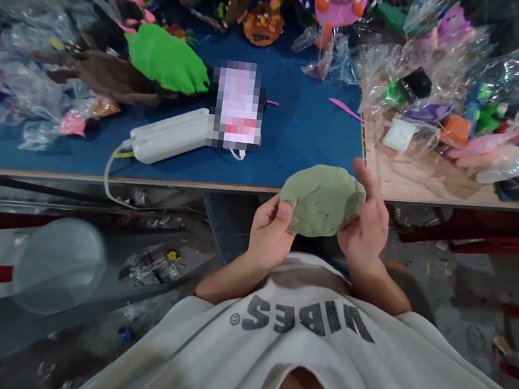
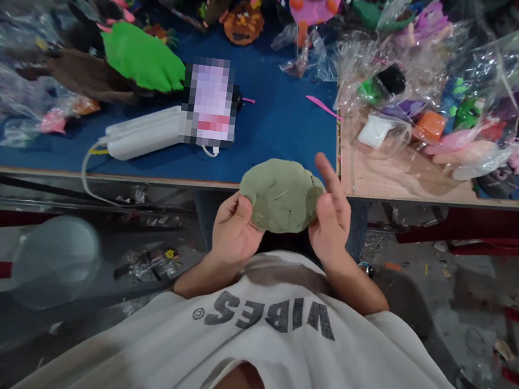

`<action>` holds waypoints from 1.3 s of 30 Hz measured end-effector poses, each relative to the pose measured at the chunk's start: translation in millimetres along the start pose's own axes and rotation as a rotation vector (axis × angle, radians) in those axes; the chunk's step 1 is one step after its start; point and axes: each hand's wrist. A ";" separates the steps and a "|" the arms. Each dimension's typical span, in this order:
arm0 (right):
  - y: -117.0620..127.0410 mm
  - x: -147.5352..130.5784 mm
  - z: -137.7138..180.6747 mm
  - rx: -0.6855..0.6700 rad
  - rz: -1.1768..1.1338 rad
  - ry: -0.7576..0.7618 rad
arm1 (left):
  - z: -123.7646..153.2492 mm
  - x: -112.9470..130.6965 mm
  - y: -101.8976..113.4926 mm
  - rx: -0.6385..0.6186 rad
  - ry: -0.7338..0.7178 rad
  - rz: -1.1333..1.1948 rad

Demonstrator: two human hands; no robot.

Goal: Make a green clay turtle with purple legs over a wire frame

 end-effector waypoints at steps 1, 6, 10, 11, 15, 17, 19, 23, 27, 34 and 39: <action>4.2 1.3 0.5 -0.013 0.025 -0.031 | -2.4 0.6 2.8 -0.008 -0.027 -0.032; 13.3 -3.7 1.4 -0.032 0.186 -0.071 | -8.3 0.6 11.6 0.041 -0.155 -0.322; 13.1 -10.5 -0.5 -0.010 0.301 -0.074 | -7.5 1.6 14.2 0.020 -0.168 -0.405; 13.0 -11.1 -1.0 -0.017 0.320 -0.082 | -7.3 2.1 15.0 0.019 -0.178 -0.428; 13.9 -10.1 -2.6 -0.064 0.345 -0.099 | -7.7 4.7 18.1 0.058 -0.222 -0.582; 14.6 -9.1 -3.6 -0.094 0.287 -0.098 | -8.4 5.2 18.5 0.063 -0.214 -0.610; 15.3 -8.4 -4.3 -0.104 0.224 -0.093 | -8.9 5.1 17.9 0.049 -0.198 -0.599; 15.4 -7.3 -3.9 -0.072 0.296 -0.078 | -8.3 6.3 16.9 -0.008 -0.173 -0.566; 11.3 -10.9 -3.4 -0.091 0.261 -0.031 | -6.5 12.4 18.4 -0.040 -0.165 -0.630; 6.7 -30.7 -9.2 -0.092 0.156 0.148 | -6.3 17.0 2.4 -0.371 -0.145 -0.373; -11.3 -14.8 -5.1 -0.137 0.308 0.369 | 3.6 -2.1 -22.1 -0.141 -0.028 -0.050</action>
Point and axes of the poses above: each hand's wrist, its own z-axis away from the middle knuckle, its own y-axis out of the back of the hand, x = y × z, and after that the axes turned 15 degrees about z, right-handed
